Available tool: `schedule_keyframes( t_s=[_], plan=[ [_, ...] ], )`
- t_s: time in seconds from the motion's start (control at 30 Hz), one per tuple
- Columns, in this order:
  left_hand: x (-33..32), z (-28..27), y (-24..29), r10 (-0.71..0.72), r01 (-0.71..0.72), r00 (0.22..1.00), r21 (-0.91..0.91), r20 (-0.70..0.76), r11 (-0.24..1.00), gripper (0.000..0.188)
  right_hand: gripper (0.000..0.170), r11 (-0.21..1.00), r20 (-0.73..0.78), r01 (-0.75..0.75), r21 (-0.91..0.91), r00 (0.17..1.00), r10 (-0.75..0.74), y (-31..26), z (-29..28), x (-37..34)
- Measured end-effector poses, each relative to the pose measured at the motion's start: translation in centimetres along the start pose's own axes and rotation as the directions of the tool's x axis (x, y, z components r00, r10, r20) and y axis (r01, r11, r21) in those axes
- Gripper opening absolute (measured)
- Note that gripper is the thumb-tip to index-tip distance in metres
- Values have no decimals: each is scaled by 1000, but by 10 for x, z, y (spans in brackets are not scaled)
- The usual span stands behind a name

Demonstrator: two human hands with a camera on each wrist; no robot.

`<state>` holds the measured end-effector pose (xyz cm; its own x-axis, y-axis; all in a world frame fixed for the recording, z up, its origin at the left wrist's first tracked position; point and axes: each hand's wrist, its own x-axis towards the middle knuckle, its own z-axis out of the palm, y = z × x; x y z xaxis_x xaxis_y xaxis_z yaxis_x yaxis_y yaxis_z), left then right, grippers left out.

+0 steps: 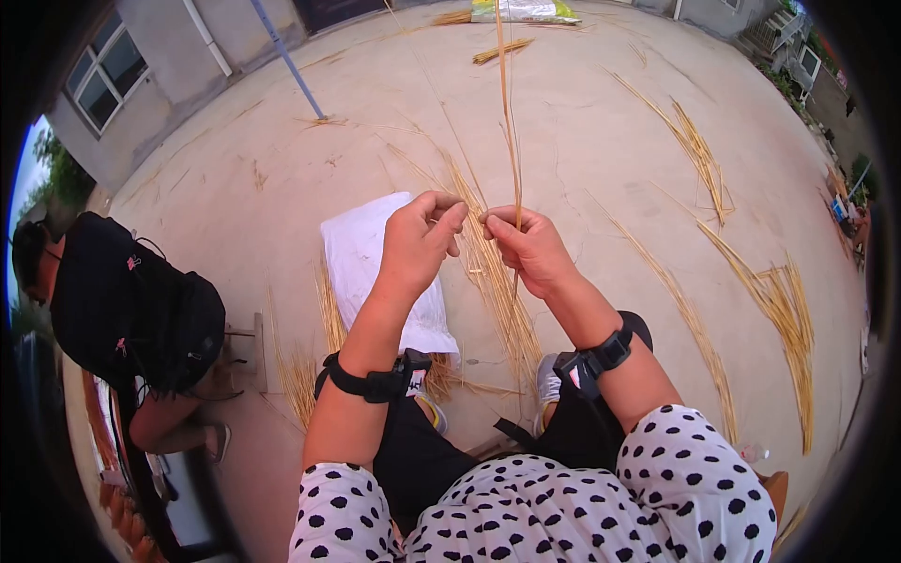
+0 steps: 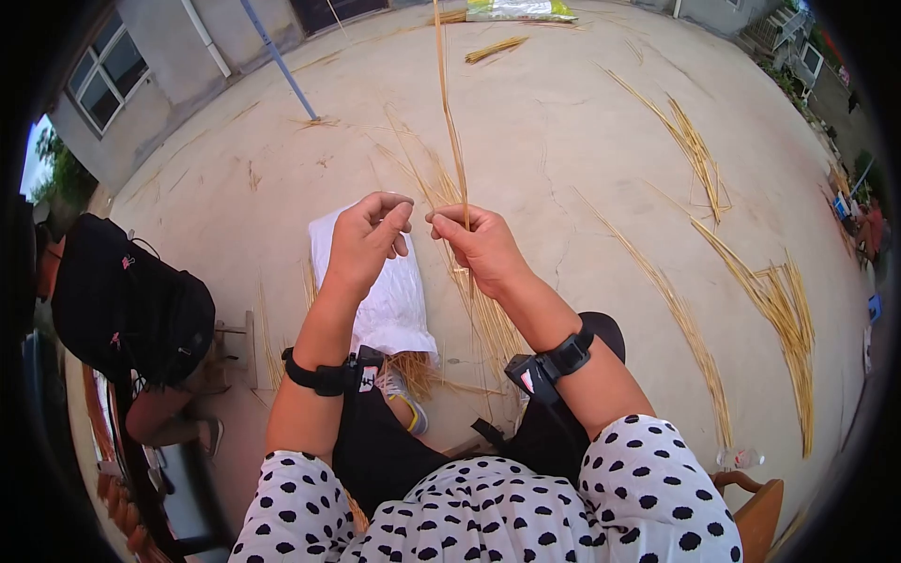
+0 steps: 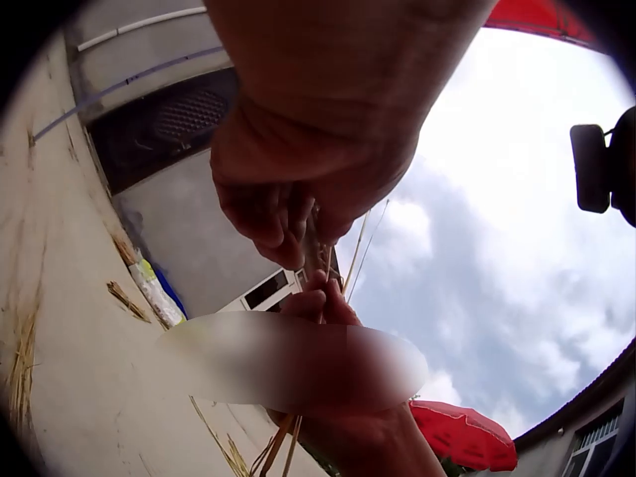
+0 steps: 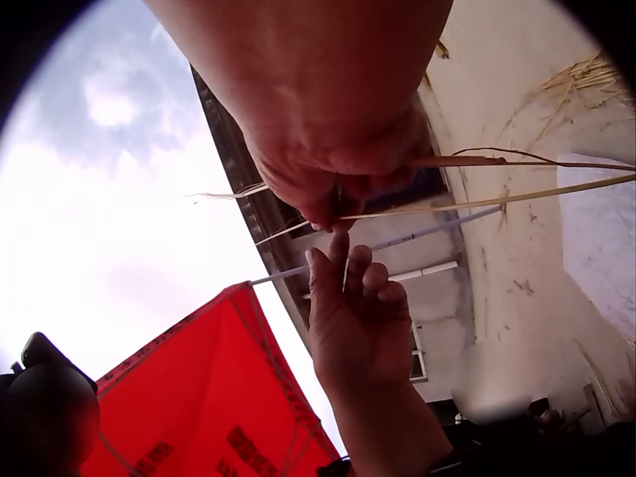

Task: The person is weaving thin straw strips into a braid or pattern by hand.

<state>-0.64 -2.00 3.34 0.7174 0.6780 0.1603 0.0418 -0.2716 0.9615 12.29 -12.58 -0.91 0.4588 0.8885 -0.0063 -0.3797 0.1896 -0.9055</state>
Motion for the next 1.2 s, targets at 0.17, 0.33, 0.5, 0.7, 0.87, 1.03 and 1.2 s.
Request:
schedule_keyframes(
  t_s=[0.17,0.33,0.5,0.7,0.87,1.03,1.2],
  plan=[
    [0,-8,13,80,-98,991,-177,-104,979,28,20,998,68,-47,-51,996,50,3,9,-5],
    [1,-9,10,106,-121,992,-260,-70,958,18,21,996,134,-27,-89,990,39,8,12,-7],
    [0,-11,12,123,-137,990,-263,-68,955,15,19,996,145,-13,-92,989,27,8,12,-8],
    [2,-19,21,129,-178,977,-318,-170,931,21,21,994,162,-13,-109,986,31,12,15,-8],
    [3,-31,21,153,-233,964,-410,-219,882,23,21,985,189,-25,-171,980,58,14,24,-13],
    [8,-37,17,176,-282,956,-559,-236,780,18,19,970,227,-33,-242,970,89,15,24,-13],
    [4,-42,24,184,-263,964,-617,-190,742,14,18,966,259,-40,-257,960,108,17,24,-14]
  ],
)
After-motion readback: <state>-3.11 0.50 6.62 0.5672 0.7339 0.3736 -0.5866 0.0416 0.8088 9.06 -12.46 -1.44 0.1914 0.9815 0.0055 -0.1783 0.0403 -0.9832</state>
